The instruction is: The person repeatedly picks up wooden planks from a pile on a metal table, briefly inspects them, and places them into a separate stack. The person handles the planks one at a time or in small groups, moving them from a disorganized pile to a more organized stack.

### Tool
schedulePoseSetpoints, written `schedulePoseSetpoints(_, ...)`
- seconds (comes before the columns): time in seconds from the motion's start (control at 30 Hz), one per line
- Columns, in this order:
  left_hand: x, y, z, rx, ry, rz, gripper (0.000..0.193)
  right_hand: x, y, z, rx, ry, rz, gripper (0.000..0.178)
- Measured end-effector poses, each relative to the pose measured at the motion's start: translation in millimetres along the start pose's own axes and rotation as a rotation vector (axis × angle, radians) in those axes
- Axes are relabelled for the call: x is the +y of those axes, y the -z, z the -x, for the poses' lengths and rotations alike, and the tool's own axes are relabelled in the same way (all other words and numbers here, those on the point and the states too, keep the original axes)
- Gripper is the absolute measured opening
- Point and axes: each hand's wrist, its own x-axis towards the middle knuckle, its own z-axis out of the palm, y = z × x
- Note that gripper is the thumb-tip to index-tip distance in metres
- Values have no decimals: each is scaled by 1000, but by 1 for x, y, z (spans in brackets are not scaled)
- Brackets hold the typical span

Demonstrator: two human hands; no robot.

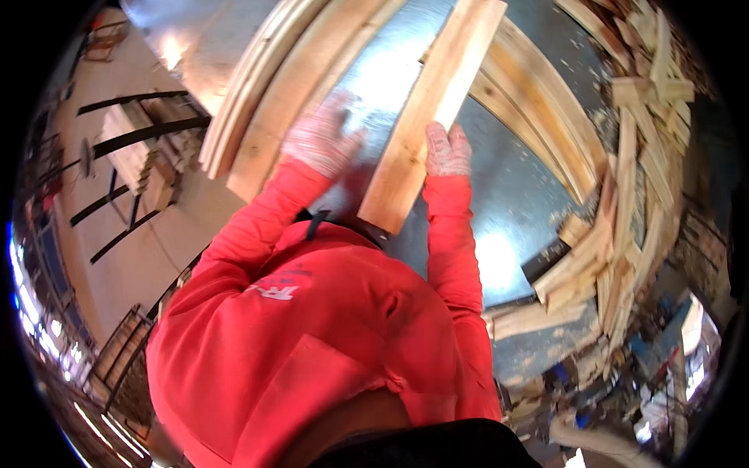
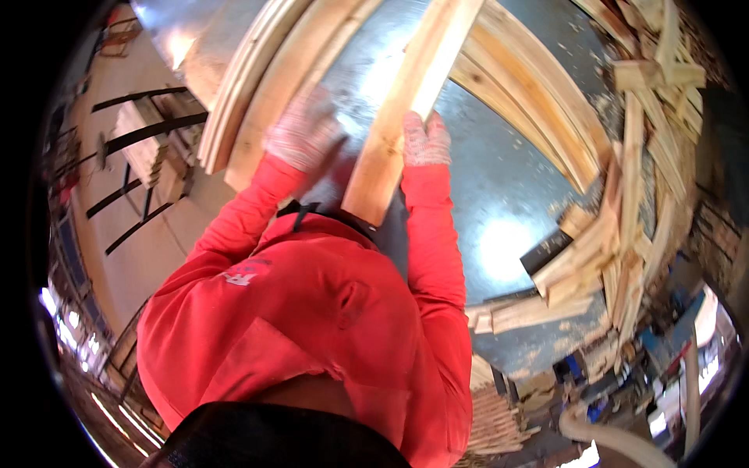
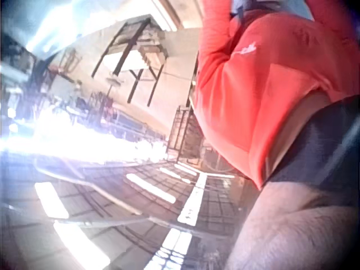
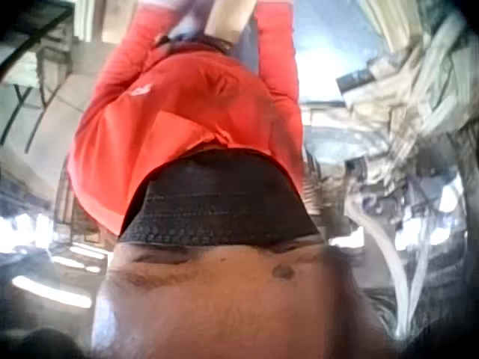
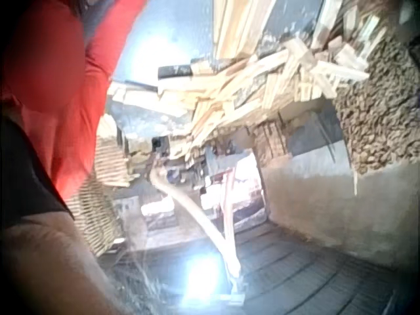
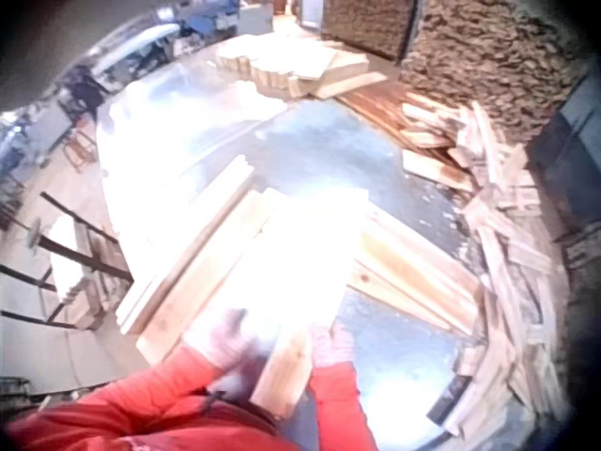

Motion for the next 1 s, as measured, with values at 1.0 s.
schedulePoseSetpoints(1.0, -117, 92, -23, -312, 286, -564, 125, -41, -236, -45, -600, -278, 1043, 72)
